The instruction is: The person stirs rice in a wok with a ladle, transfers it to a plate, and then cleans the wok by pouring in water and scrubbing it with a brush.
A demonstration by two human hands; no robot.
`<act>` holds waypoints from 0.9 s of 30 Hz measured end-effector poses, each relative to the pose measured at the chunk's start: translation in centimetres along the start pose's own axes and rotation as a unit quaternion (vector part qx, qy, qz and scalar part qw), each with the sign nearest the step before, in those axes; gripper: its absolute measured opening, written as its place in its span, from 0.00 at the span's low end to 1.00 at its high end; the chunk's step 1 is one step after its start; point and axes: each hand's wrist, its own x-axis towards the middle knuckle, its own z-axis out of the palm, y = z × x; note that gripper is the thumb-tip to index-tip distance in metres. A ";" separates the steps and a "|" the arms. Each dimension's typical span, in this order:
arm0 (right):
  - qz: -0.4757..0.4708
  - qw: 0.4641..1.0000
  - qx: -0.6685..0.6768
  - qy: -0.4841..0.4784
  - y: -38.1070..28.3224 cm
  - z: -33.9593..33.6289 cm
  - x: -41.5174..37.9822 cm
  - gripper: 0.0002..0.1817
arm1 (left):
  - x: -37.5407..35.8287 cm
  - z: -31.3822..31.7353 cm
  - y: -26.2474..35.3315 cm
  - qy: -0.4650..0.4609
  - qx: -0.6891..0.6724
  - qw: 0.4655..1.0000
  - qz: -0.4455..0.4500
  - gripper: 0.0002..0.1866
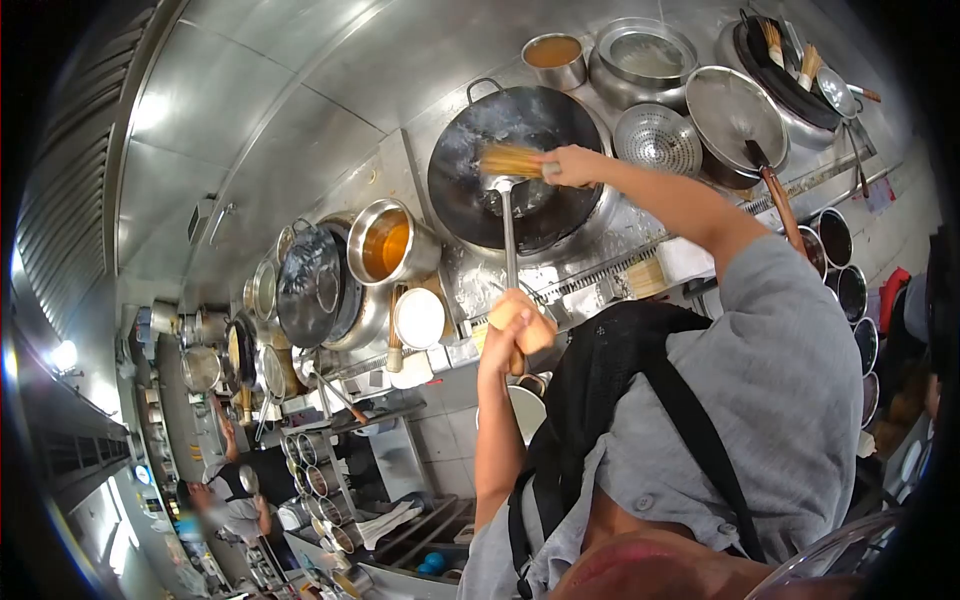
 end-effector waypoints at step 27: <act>0.080 0.994 0.057 0.044 -4.4 -8.0 -1.0 0.32 | 0.4 -2.1 1.9 0.049 0.485 0.869 0.090 0.28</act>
